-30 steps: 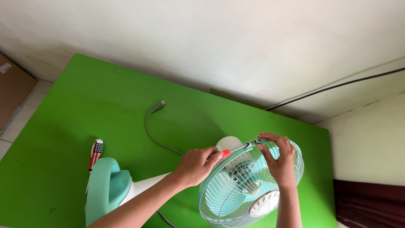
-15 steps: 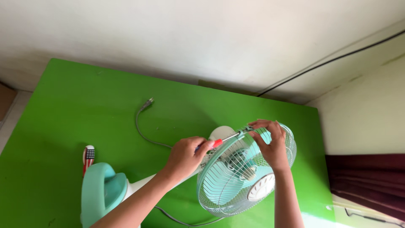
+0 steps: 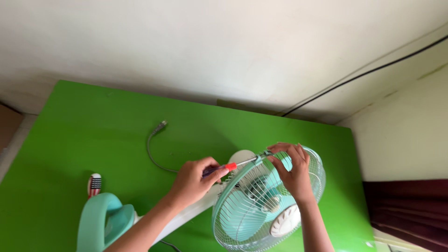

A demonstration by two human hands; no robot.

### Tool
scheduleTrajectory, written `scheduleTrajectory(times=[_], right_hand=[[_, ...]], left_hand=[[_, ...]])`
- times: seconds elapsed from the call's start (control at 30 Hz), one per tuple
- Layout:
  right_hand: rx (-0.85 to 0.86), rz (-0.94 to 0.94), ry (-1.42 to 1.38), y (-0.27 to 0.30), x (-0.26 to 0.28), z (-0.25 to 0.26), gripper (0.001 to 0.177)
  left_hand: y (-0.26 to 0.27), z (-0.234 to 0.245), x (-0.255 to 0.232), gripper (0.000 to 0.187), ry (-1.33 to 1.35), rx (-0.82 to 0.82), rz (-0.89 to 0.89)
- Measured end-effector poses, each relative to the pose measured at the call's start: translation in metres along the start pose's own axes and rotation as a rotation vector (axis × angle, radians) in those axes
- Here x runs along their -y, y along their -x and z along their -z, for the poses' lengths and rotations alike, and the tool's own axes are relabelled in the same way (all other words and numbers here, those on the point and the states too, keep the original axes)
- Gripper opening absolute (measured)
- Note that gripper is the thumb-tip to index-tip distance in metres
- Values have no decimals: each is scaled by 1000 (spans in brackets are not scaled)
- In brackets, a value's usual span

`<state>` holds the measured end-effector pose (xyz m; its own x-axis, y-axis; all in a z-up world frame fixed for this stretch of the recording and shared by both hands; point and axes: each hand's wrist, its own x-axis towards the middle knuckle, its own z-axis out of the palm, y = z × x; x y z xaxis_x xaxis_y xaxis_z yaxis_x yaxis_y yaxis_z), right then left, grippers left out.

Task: The person uses a screwdriver to loosen screws on the front grill of a standing fan. They then remove the front grill and a plastic handle attached to it, leaving the fan blades exposed.

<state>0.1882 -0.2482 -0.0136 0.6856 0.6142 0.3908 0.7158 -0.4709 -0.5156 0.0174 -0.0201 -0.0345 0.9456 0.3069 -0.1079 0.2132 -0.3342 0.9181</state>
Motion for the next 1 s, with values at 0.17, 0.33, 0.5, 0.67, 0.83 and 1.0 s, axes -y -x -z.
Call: scheduleTrajectory(times=[0.17,0.33,0.5,0.67,0.83,1.0], right_hand=[[-11,8,11,1,1,0,19],[-21,-3,12,3,1,0,20],[-22,-14,5,1,-1,-1,20],[-28,-17,10,1,-1,-2,21],[-44,-12,17,3,-2,-4,22],[-50,-24,9,3,-4,-4,22]], left_hand=[[4,-5,-8,34,-37,23,118],[10,1,-10,43,47,-98,-158],[7,1,-7,39,-23,-7,-24],[6,-3,-10,38,-42,40,100],[4,-1,-4,41,173,-65,-142],[5,-7,1,32,48,20,-70]])
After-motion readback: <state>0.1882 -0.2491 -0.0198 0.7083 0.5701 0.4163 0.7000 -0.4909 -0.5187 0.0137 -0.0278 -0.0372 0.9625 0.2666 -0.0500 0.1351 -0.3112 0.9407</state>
